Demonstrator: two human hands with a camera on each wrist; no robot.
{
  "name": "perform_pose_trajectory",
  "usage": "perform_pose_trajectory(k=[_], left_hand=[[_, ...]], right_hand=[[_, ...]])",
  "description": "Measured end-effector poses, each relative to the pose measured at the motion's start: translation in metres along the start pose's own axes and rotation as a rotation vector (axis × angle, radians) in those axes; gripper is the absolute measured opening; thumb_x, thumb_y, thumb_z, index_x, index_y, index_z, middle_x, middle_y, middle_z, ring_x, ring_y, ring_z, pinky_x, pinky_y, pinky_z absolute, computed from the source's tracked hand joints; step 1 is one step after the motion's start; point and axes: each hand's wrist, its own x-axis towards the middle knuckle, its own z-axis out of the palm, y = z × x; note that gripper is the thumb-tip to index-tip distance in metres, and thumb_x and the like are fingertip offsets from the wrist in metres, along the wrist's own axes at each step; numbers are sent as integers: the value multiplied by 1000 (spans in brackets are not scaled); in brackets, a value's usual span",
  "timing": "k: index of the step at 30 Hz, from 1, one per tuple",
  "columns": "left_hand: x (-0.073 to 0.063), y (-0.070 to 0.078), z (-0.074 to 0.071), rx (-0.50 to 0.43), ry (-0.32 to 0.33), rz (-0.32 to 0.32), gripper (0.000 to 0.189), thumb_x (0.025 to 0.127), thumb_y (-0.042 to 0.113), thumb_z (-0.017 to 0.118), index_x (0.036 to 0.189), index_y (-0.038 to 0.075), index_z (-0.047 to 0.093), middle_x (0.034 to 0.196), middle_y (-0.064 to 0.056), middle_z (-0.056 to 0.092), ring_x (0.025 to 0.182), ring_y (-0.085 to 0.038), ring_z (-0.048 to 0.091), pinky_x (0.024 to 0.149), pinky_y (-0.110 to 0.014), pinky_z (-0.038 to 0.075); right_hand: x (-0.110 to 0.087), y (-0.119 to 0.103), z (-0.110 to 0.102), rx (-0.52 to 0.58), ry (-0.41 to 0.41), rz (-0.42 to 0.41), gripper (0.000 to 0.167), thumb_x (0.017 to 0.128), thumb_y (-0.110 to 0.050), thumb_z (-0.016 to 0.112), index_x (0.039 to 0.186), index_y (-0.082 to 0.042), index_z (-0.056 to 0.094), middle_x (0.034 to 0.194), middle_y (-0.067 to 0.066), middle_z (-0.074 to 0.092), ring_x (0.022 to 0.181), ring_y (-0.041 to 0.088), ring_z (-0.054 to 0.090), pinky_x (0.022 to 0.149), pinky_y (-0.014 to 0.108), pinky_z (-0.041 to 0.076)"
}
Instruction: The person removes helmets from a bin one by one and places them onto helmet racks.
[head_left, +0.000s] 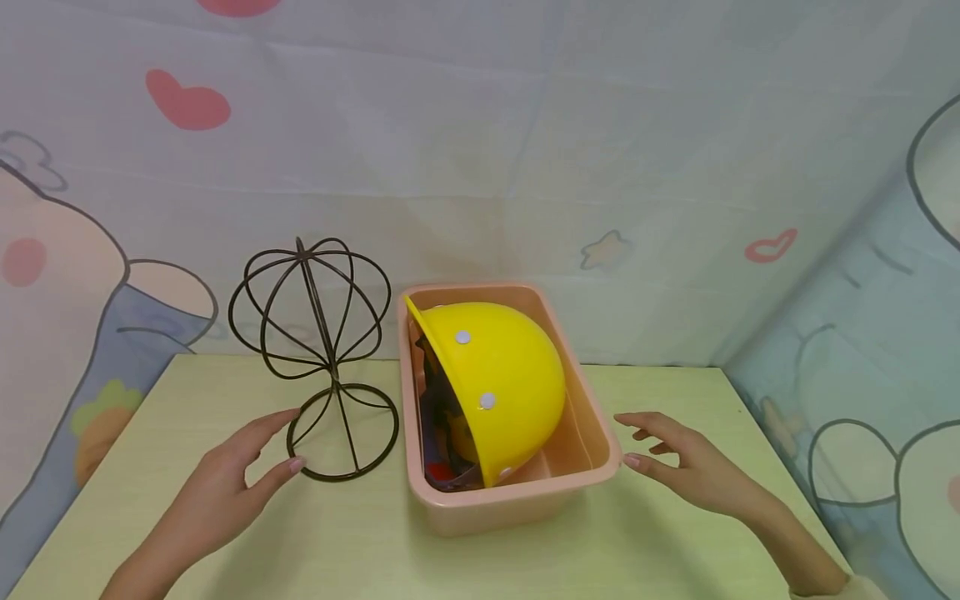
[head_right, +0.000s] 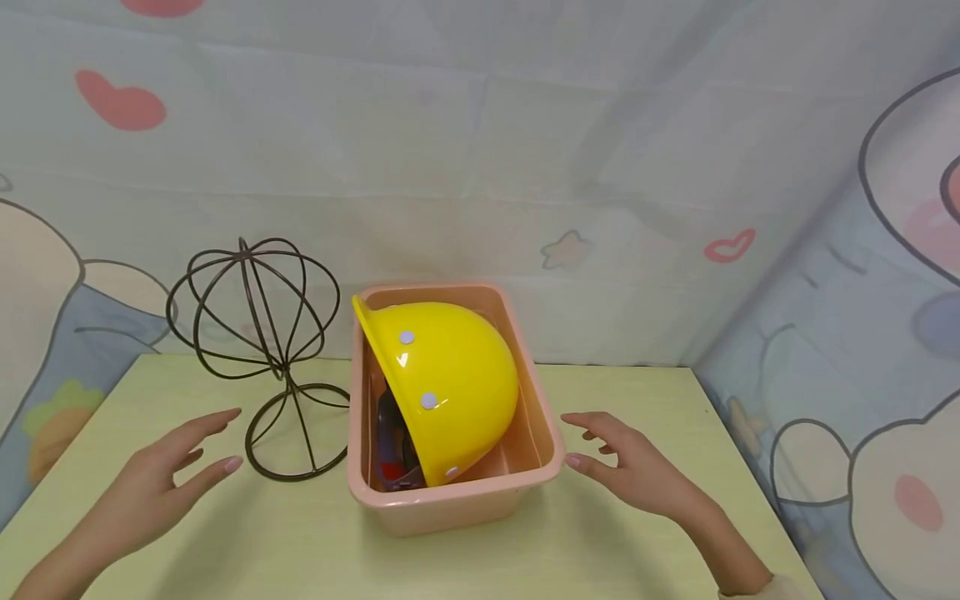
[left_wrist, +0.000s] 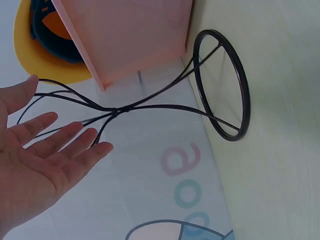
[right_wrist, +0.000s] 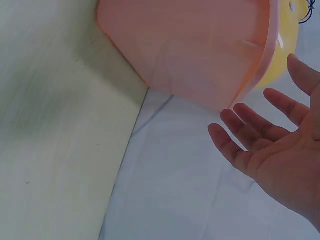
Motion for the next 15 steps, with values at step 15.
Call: perform_pose_trajectory(k=[15], left_hand=[[18,37,11,-127,-48,13,49,86,17,65,130,7,47,122,-11,55,106,-27,55,76,-40,52]], right_hand=[[8,-8,6,32,-36,-111,37,88,-15,62,123,-5,52,115,4,56,93,11,54,75,31,52]])
